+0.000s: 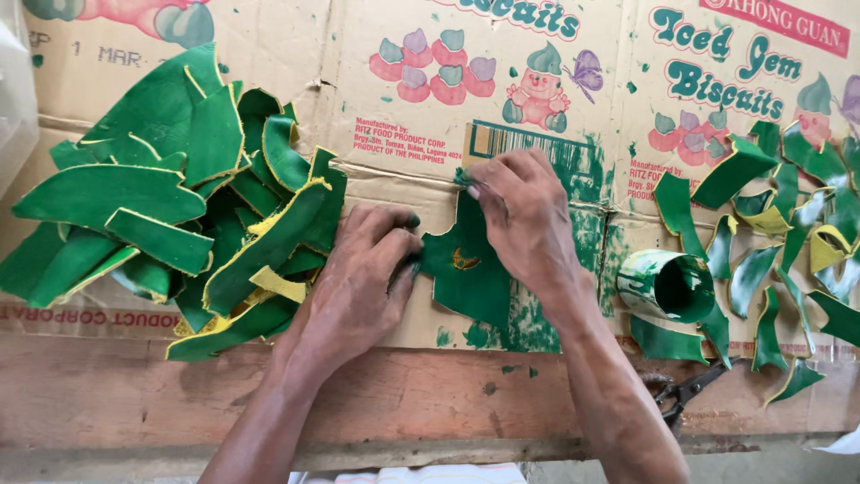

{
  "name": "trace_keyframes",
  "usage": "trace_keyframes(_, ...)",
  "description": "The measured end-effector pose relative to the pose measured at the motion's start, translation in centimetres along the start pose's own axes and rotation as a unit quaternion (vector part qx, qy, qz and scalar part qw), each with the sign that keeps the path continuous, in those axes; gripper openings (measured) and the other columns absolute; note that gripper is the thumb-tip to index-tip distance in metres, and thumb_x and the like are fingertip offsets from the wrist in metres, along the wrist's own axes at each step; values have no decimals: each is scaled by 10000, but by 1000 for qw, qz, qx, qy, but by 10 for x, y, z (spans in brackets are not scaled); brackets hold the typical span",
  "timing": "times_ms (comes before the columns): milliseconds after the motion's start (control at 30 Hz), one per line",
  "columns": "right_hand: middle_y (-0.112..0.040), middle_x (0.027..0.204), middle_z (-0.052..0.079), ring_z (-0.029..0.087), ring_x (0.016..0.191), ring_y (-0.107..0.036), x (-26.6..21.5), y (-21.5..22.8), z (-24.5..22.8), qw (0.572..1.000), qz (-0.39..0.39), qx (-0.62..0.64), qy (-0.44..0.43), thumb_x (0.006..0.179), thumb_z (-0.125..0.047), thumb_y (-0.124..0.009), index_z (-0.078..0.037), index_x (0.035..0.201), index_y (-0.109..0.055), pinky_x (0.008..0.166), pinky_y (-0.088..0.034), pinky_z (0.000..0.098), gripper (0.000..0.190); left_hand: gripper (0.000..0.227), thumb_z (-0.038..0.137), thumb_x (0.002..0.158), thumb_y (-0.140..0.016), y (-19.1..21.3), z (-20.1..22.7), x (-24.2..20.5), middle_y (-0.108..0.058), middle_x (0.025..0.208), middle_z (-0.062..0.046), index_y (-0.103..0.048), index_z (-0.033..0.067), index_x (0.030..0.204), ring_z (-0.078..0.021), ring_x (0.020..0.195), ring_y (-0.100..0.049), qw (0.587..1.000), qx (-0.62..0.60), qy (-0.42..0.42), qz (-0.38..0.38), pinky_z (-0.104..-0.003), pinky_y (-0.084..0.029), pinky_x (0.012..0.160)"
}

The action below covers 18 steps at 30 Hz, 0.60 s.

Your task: The person paints green foam pieces with green paint using a small brush. They pick up each piece, apply paint to the surface, and place the finished pieces on a cardboard surface. The process is repeated for multiple pieces.

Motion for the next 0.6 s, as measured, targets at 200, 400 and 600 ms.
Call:
trace_keyframes(200, -639, 924, 124, 297, 894, -592, -35, 3, -20, 1000, -28, 2, 1, 903, 57, -700, -29, 1071, -665, 769, -502, 414, 192, 214, 1, 791, -732, 1, 0, 0, -609, 1206, -144, -659, -12, 991, -347, 1186, -539, 1000, 4, 1, -5, -450, -430, 1032)
trace_keyframes(400, -651, 935, 107, 254, 835, -593, -103, 0, -53, 997, -68, 6, -30, 890, 78, -686, -43, 1083, -666, 701, -503, 364, 229, 211, -4, 797, -724, -1, -2, -1, -600, 1213, -148, -657, -15, 998, -345, 1186, -540, 1000, -7, 4, -3, -439, -434, 1034)
trace_keyframes(600, -662, 968, 113, 273, 888, -610, -101, 32, -69, 994, -85, 15, -68, 801, 51, -705, -71, 1034, -680, 734, -520, 379, 265, 309, -38, 829, -706, 1, -4, -4, -577, 1275, -184, -638, -39, 1131, -376, 1230, -531, 1000, -12, -1, 8, -452, -447, 1056)
Point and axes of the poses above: each hand's wrist, its own x-axis towards the middle knuckle, its own y-axis out of the back of the hand, z = x × y, the point moved 2 cm from there along x, towards the middle knuckle
